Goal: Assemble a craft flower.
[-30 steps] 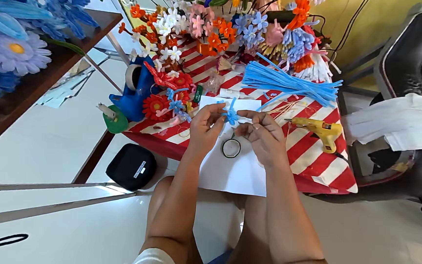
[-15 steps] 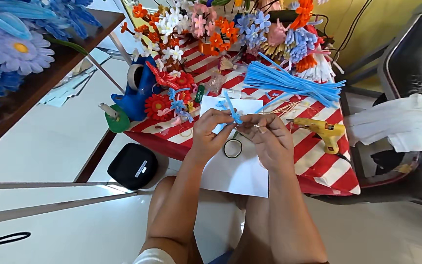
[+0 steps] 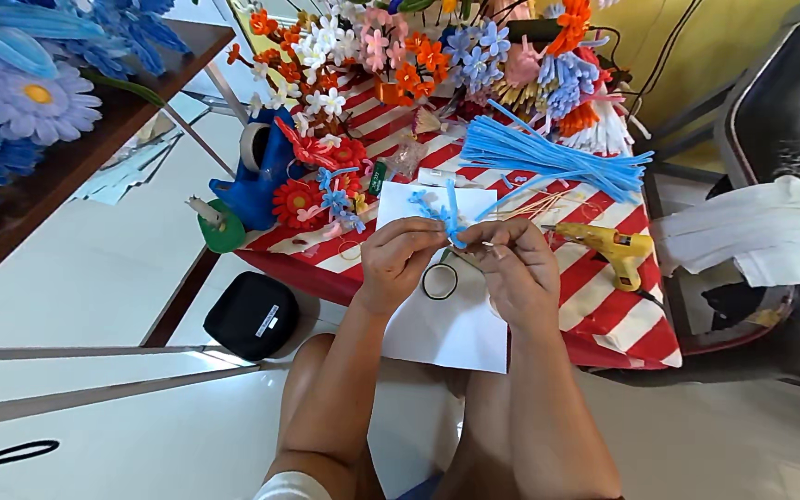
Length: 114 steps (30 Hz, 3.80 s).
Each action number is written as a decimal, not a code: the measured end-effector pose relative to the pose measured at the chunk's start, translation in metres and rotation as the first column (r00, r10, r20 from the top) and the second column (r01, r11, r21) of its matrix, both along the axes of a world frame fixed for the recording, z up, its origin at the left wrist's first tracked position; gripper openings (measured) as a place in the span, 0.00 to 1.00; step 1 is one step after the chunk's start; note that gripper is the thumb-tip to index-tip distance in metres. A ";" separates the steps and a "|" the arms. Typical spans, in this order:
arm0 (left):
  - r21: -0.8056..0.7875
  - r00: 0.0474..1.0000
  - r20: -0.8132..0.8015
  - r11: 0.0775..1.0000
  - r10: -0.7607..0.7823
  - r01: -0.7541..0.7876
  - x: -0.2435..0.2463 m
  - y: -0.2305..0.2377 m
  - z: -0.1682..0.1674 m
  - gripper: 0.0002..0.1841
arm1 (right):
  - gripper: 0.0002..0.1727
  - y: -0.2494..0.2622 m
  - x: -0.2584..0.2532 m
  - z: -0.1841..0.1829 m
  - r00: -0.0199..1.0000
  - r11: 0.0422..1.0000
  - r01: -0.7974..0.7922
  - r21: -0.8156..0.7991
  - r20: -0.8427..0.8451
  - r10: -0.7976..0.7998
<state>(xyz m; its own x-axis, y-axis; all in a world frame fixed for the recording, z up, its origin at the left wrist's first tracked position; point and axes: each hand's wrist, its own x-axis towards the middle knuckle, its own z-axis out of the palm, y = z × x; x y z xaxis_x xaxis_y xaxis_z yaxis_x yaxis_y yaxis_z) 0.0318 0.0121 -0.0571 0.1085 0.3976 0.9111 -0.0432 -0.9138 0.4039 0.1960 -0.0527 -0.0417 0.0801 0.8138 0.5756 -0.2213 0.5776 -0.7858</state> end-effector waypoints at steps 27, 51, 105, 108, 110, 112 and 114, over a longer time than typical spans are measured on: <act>-0.465 0.957 0.094 0.837 -0.276 0.287 0.006 -0.009 0.008 0.06 | 0.07 0.004 -0.003 -0.001 0.990 0.999 -0.002 -0.049 -0.143 -0.005; -0.513 0.991 -0.005 0.850 -0.137 0.115 0.010 -0.011 0.008 0.08 | 0.10 -0.001 -0.010 0.001 0.989 0.990 0.119 -0.070 -0.075 -0.124; 0.043 0.993 -0.111 0.998 0.049 -0.044 0.011 -0.004 0.001 0.05 | 0.02 0.005 -0.023 -0.008 0.717 0.787 0.538 0.300 0.327 -0.615; 0.056 0.992 -0.117 0.998 0.042 -0.036 0.011 -0.003 0.001 0.05 | 0.02 0.007 -0.023 -0.009 0.684 0.765 0.560 0.319 0.343 -0.644; 0.056 0.993 -0.115 0.998 0.036 -0.029 0.011 -0.003 0.001 0.05 | 0.02 0.007 -0.023 -0.009 0.654 0.749 0.570 0.337 0.366 -0.662; 0.056 0.993 -0.111 0.998 0.039 -0.033 0.012 -0.003 0.001 0.05 | 0.02 0.006 -0.023 -0.009 0.636 0.741 0.575 0.347 0.380 -0.672; 0.052 0.993 -0.108 0.998 0.042 -0.036 0.013 -0.004 0.001 0.05 | 0.01 0.006 -0.024 -0.009 0.629 0.736 0.579 0.352 0.381 -0.677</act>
<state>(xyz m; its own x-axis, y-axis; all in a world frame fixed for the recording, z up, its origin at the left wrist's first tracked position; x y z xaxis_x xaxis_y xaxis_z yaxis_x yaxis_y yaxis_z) 0.0443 0.0083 -0.0564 0.1933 0.3575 0.9137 0.0346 -0.9332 0.3578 0.1720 -0.0462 -0.0503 0.2227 0.5439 0.8090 0.6024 0.5757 -0.5529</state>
